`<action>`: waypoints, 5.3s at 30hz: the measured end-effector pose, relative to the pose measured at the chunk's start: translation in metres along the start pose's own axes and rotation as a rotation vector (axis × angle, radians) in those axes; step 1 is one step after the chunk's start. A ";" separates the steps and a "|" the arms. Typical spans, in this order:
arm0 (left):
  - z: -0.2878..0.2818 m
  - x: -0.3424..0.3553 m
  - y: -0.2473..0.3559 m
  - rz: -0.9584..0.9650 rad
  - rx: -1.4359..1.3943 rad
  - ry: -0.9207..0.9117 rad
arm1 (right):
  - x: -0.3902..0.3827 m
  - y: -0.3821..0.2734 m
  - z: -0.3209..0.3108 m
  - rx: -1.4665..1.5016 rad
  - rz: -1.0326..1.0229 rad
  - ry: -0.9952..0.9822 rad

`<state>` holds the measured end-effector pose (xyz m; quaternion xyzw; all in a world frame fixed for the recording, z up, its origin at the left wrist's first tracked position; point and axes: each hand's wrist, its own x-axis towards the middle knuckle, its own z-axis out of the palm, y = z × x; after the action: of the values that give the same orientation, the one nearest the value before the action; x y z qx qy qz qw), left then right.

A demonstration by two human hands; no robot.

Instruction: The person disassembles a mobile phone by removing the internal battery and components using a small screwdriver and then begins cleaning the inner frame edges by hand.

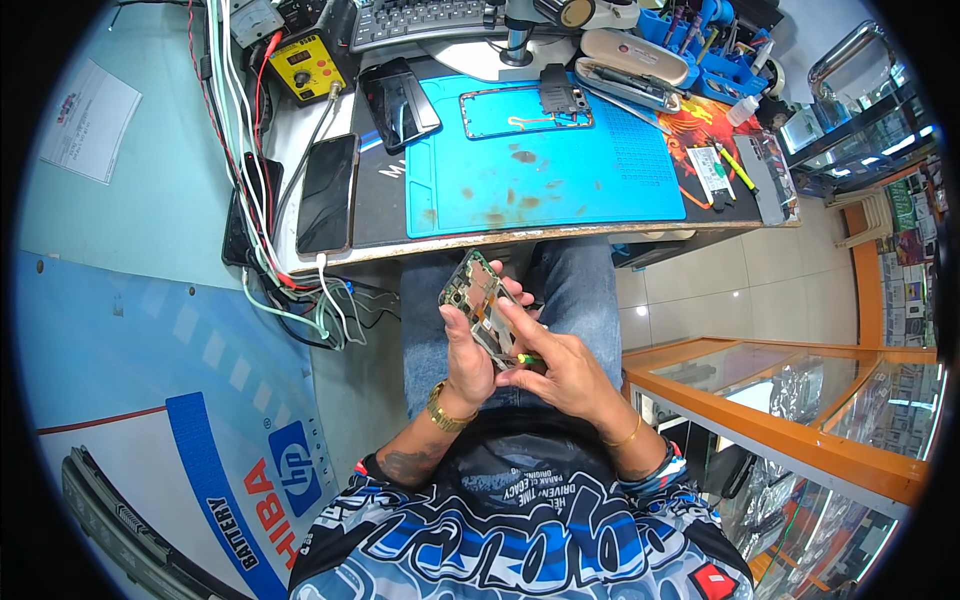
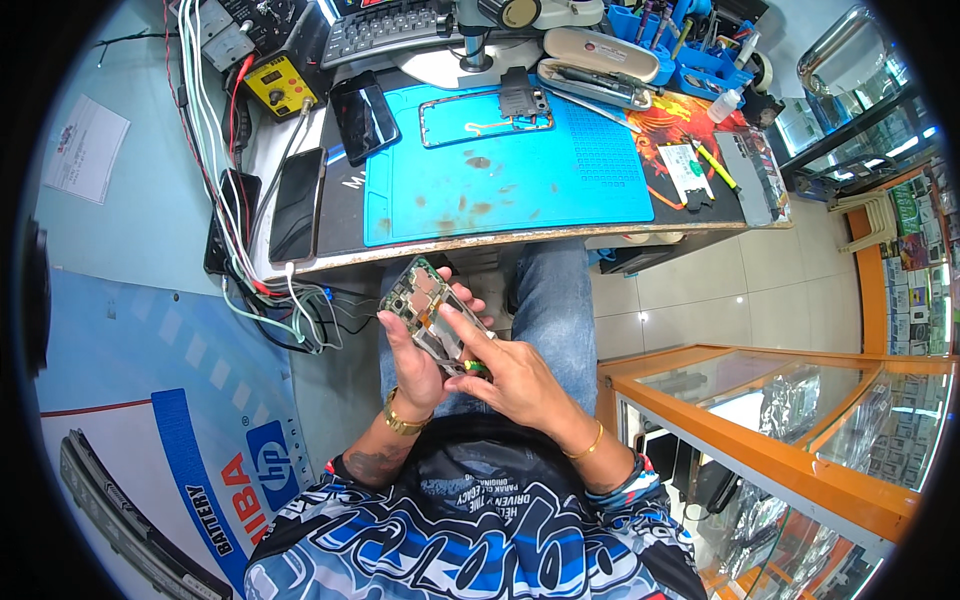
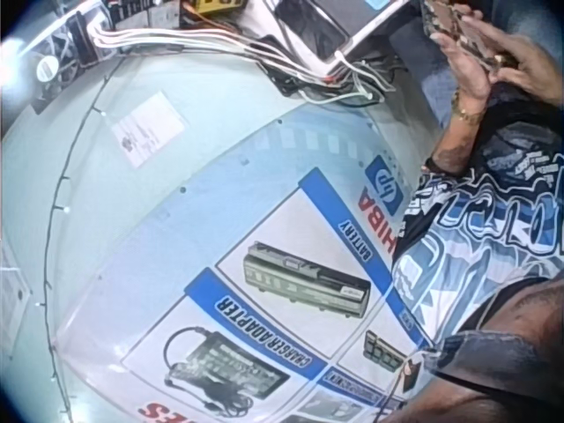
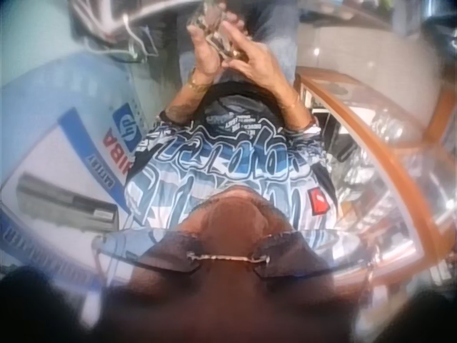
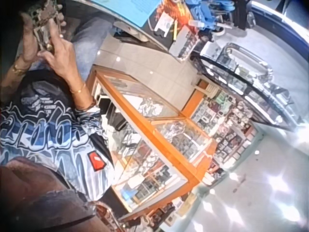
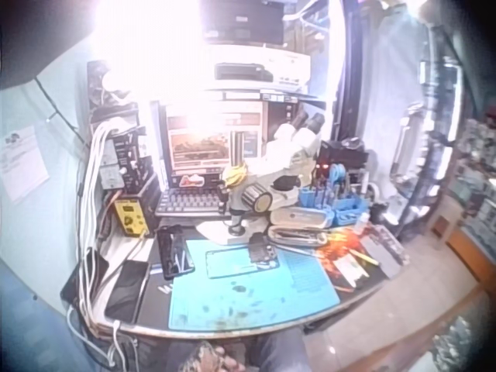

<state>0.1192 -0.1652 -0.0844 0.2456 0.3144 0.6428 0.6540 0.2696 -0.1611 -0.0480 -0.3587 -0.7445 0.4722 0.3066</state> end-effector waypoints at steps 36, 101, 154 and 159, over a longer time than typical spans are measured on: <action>-0.002 0.000 0.024 -0.243 -0.058 -0.078 | -0.022 -0.020 -0.001 0.135 0.235 0.117; 0.007 -0.019 0.004 -0.405 -0.019 -0.142 | -0.006 -0.019 -0.019 -0.351 -0.058 0.273; -0.048 -0.074 0.016 0.329 1.467 -0.196 | -0.029 0.024 0.009 0.846 0.852 -0.097; -0.055 -0.070 0.007 0.448 1.421 -0.184 | -0.030 0.033 0.003 1.079 0.886 -0.189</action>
<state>0.0763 -0.2390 -0.1106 0.7196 0.5404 0.3795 0.2150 0.2921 -0.1771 -0.0826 -0.3834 -0.2134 0.8852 0.1544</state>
